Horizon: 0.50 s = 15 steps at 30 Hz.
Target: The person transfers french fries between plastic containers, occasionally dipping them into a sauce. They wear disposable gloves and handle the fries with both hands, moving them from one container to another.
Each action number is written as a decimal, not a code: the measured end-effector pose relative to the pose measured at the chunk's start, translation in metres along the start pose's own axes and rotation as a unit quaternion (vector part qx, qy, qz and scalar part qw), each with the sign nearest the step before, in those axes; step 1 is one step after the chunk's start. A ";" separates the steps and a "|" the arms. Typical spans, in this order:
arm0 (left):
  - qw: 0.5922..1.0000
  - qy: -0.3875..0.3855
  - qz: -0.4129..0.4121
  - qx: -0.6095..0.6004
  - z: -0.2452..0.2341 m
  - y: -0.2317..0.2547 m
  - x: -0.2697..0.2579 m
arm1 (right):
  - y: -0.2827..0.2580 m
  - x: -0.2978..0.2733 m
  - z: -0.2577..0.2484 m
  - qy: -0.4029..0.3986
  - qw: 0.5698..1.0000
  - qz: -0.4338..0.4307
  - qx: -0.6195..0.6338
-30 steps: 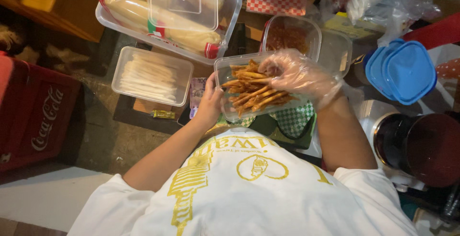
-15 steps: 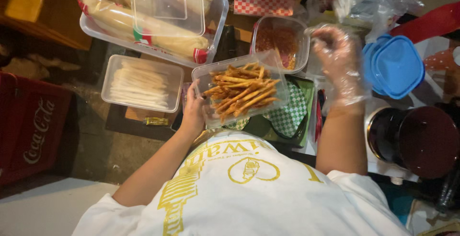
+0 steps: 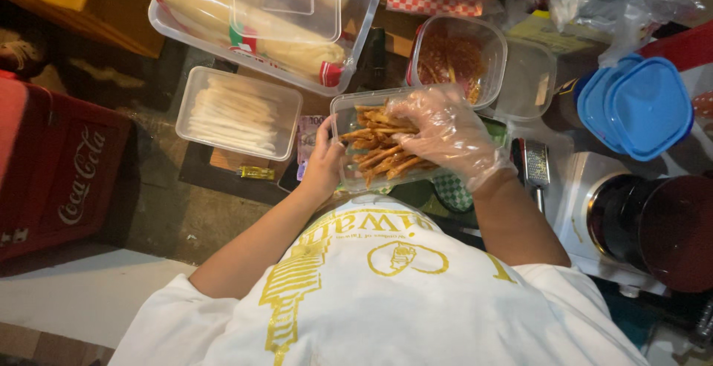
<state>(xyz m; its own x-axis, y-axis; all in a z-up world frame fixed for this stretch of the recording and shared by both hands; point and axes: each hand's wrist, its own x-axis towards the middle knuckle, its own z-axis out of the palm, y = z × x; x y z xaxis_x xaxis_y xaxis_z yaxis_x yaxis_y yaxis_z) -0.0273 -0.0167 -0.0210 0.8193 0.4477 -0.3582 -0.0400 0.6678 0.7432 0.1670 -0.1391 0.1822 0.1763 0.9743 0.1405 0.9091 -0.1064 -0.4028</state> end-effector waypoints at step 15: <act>0.998 0.012 0.007 -0.065 0.000 -0.017 0.013 | 0.005 0.021 0.006 -0.038 0.998 -0.005 -0.046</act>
<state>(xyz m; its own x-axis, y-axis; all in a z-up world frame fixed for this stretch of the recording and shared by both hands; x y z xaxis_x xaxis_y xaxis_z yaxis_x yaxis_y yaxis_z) -0.0158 -0.0223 -0.0384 0.8047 0.4696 -0.3632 -0.1256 0.7326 0.6690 0.1731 -0.1183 0.1779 0.1412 0.9872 0.0739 0.9419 -0.1110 -0.3170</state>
